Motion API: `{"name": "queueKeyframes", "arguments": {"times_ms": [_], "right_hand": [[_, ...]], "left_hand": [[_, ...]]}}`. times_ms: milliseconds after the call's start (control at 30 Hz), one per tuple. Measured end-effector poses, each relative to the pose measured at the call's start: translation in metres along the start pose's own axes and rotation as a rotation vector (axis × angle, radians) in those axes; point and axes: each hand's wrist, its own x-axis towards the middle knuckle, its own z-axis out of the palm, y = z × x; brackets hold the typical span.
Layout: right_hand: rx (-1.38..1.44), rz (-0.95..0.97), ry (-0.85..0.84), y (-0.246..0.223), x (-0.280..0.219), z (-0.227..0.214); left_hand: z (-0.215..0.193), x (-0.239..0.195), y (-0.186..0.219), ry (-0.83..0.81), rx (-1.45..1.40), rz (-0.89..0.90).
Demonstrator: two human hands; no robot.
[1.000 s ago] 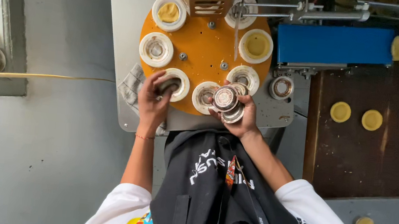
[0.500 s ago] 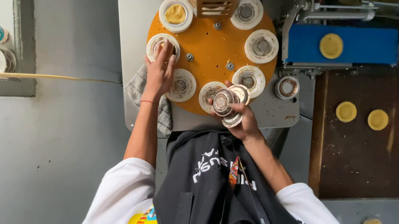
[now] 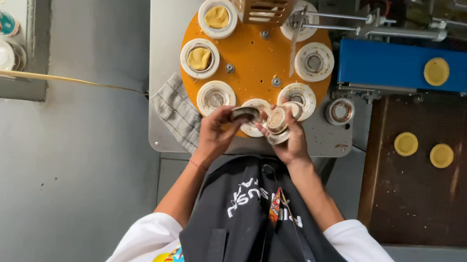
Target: The person places dough into molds on a rotating machine, then removes formed yellow food items and places them into small containers on a tray. The person repeats this cycle, filling multiple containers with the food items.
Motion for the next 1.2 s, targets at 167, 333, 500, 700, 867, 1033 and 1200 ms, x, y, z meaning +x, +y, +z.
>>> {"name": "queueKeyframes", "arguments": {"times_ms": [167, 333, 500, 700, 867, 1033, 1200], "right_hand": [[0.164, 0.029, 0.045, -0.024, -0.004, 0.000], [0.132, 0.057, 0.010, -0.016, -0.021, 0.037], [-0.217, -0.052, -0.192, 0.013, -0.007, 0.012], [0.090, 0.025, -0.158, 0.018, 0.009, -0.007], [-0.279, -0.319, -0.045, -0.015, -0.011, 0.024], [-1.504, -1.165, -0.125, -0.017, -0.008, 0.031], [-2.119, -1.468, -0.171, 0.004, -0.012, 0.028]], "left_hand": [[-0.013, -0.015, 0.008, 0.004, 1.235, 0.181], [-0.011, -0.025, 0.034, -0.330, 1.243, -0.269], [0.010, -0.013, 0.051, -0.389, 0.672, 0.059], [0.015, -0.011, 0.055, -0.193, 0.102, 0.042], [-0.012, -0.008, 0.015, 0.071, 0.647, 0.377], [-0.025, -0.025, 0.009, -0.289, 1.256, 0.042], [-0.019, -0.024, 0.001, -0.164, 1.059, 0.049]]}}
